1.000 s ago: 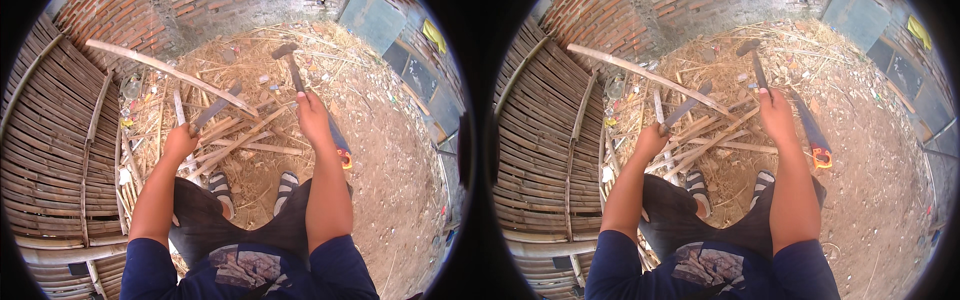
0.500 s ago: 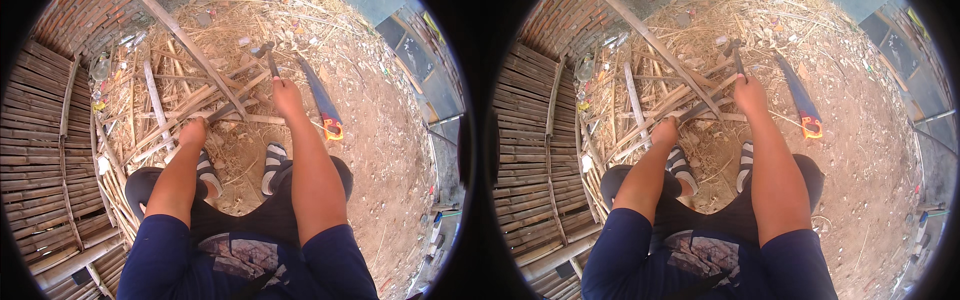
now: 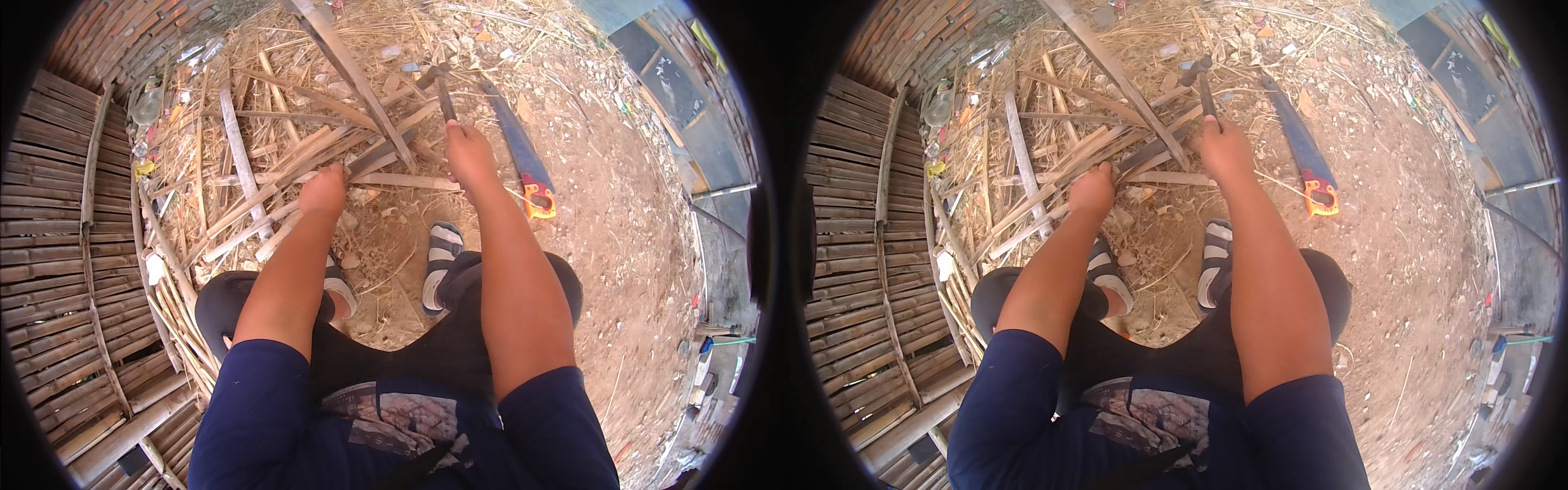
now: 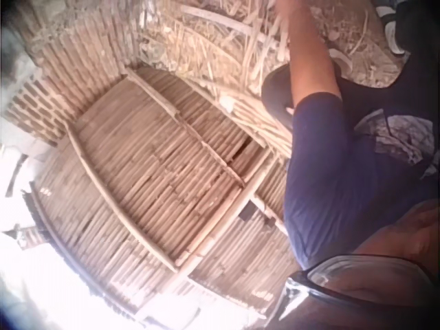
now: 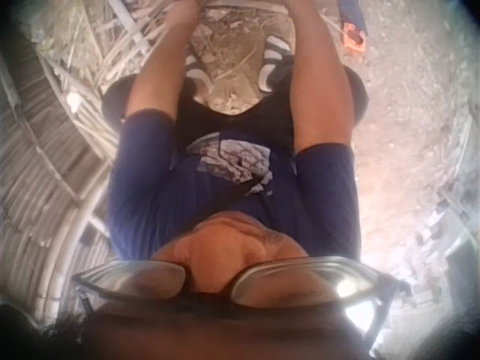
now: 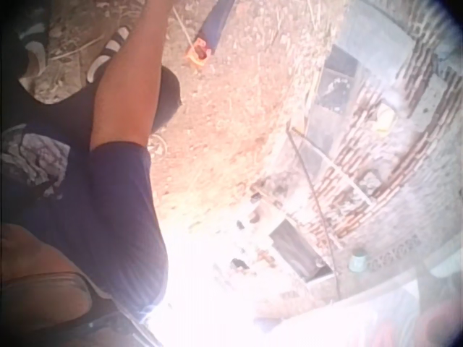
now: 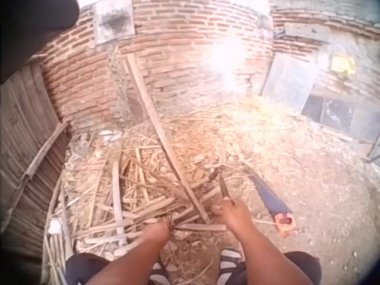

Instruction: The person splits a piece of wood by holding a machete against it and striking the blade with a hammer.

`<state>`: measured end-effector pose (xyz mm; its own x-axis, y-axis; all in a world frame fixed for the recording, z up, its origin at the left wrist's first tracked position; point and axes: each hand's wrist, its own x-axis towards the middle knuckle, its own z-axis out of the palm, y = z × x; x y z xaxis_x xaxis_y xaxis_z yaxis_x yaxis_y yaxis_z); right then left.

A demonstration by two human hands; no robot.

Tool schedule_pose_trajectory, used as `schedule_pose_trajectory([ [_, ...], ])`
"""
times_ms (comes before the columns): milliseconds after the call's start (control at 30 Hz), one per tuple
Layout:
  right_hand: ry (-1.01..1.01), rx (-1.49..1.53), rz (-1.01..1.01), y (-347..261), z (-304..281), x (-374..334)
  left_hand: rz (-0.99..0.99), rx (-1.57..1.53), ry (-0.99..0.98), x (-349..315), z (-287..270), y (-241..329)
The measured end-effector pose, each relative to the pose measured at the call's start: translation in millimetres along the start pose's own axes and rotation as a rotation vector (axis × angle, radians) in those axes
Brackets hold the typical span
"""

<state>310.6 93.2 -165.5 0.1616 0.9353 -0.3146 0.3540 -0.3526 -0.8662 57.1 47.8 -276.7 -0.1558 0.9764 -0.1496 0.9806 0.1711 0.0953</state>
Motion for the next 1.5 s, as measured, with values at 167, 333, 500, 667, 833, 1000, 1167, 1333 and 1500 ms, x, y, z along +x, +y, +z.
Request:
schedule_pose_trajectory([
  [167,0.055,-0.178,-0.087,34,-2,10,-0.026,-0.007,-0.085,14,33,7],
  [333,0.014,-0.376,-0.071,66,-13,12,0.027,-0.040,-0.120,3,25,25],
  [500,0.028,-0.339,-0.009,86,-9,26,-0.050,-0.030,-0.111,14,25,16],
  [667,0.030,-0.231,0.048,92,-3,36,-0.053,-0.008,-0.058,24,27,16],
  [833,0.020,-0.313,-0.016,78,3,26,0.057,0.078,-0.086,17,62,18],
  [1000,-0.047,-0.383,0.018,88,7,30,0.106,-0.097,-0.102,15,70,27],
  [1167,0.048,-0.396,-0.071,97,4,45,0.053,-0.220,-0.243,19,56,35],
  [1333,0.241,-0.346,-0.180,73,6,48,0.011,-0.192,-0.311,21,45,38],
  [1500,0.183,-0.439,-0.108,84,23,37,-0.041,-0.212,-0.306,21,50,33],
])
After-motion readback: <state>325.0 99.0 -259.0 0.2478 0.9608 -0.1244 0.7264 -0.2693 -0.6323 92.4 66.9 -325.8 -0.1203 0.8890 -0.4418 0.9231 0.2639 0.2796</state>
